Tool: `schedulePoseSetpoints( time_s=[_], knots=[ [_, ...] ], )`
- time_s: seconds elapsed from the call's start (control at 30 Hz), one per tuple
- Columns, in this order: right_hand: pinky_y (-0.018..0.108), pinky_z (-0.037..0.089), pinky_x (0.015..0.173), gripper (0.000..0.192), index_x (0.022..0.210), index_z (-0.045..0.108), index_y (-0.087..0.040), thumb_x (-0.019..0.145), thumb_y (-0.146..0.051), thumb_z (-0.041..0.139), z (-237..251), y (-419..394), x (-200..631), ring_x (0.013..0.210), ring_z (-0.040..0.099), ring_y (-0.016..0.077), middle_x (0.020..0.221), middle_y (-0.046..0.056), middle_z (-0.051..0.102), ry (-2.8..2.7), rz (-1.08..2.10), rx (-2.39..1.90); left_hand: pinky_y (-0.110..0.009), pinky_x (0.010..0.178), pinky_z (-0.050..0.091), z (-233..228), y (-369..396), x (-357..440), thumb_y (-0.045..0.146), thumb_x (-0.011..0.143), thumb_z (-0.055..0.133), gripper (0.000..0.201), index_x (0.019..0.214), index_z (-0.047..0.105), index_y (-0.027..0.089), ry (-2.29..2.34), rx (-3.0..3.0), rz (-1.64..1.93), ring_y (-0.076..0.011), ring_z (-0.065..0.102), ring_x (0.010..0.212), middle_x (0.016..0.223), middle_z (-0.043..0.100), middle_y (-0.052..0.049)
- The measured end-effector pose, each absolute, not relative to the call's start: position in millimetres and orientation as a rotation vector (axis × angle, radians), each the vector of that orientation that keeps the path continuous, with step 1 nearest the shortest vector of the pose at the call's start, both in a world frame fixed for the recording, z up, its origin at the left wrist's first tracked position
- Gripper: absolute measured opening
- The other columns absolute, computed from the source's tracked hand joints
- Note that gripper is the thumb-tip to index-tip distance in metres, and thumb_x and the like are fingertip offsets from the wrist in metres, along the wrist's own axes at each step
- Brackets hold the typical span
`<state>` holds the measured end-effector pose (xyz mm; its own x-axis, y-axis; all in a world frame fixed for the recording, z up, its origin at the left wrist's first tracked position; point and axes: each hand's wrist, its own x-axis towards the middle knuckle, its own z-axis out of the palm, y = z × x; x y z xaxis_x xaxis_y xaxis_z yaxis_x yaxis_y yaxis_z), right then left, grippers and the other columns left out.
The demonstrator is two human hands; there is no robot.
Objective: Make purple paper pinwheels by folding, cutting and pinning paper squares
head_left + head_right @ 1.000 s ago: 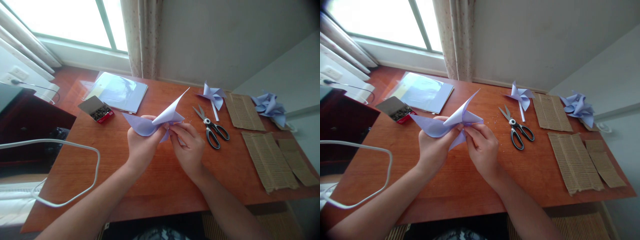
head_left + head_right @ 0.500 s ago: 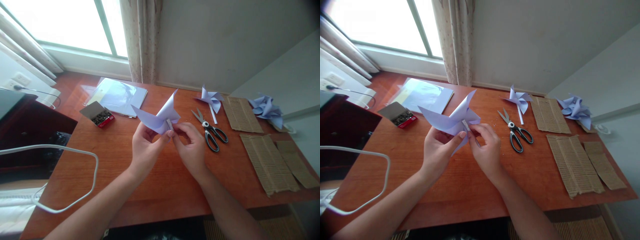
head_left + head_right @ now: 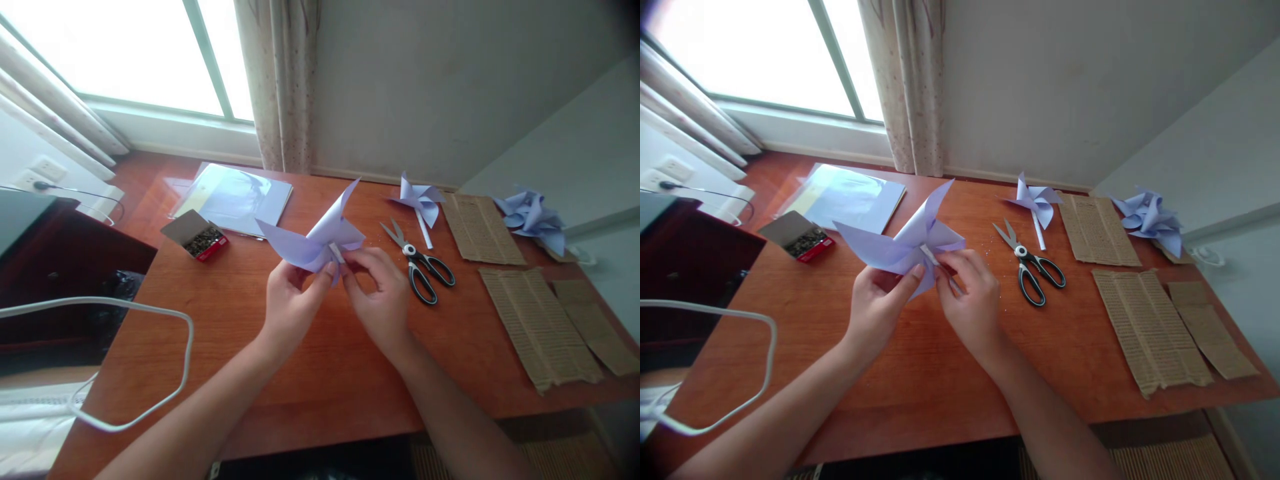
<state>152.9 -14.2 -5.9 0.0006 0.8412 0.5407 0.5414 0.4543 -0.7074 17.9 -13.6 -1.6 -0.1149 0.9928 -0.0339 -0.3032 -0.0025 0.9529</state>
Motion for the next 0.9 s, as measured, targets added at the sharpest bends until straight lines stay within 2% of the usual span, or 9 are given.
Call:
schedulePoseSetpoints(
  time_s=[0.2,0.37,0.53,0.7,0.9],
  knots=[
    [0.033,0.058,0.083,0.018,0.103,0.071,-0.023,0.092,-0.011,0.063,-11,-18,149,0.090,0.070,0.0195,0.094,0.006,0.072,-1.807,0.091,-1.193,-0.026,0.072,0.054,-8,-8,13,0.028,0.075,0.082,0.018,0.084,0.076,0.014,1.186,0.904,1.435,-0.0172,0.068,0.075,0.083,0.076,-0.004],
    [0.032,0.058,0.081,0.017,0.103,0.071,-0.020,0.092,-0.010,0.063,-12,-18,148,0.087,0.069,0.0191,0.093,0.007,0.072,-1.816,0.068,-1.190,-0.024,0.067,0.053,-11,-3,8,0.030,0.075,0.082,0.019,0.082,0.076,0.013,1.242,0.923,1.456,-0.0150,0.064,0.069,0.077,0.073,-0.002],
    [0.034,0.058,0.081,0.019,0.103,0.071,-0.023,0.092,-0.011,0.062,-10,-18,149,0.087,0.069,0.0196,0.093,0.006,0.072,-1.806,0.109,-1.208,-0.026,0.068,0.054,-8,-1,7,0.032,0.074,0.083,0.021,0.082,0.077,0.013,1.194,0.905,1.424,-0.0168,0.066,0.071,0.082,0.076,-0.004],
    [0.035,0.059,0.078,0.019,0.101,0.072,-0.025,0.091,-0.012,0.062,-8,-19,150,0.083,0.069,0.0198,0.089,0.005,0.072,-1.794,0.129,-1.223,-0.026,0.066,0.053,-8,-1,7,0.033,0.072,0.084,0.022,0.078,0.076,0.013,1.222,0.908,1.418,-0.0172,0.066,0.069,0.079,0.075,-0.004],
    [0.035,0.059,0.079,0.028,0.106,0.071,-0.026,0.088,-0.007,0.063,-7,-26,148,0.085,0.070,0.0206,0.089,0.005,0.072,-1.794,0.060,-1.159,-0.023,0.063,0.050,-12,-2,8,0.033,0.072,0.085,0.024,0.078,0.076,0.012,1.256,0.839,1.452,-0.0138,0.063,0.065,0.077,0.074,-0.003]
  ],
)
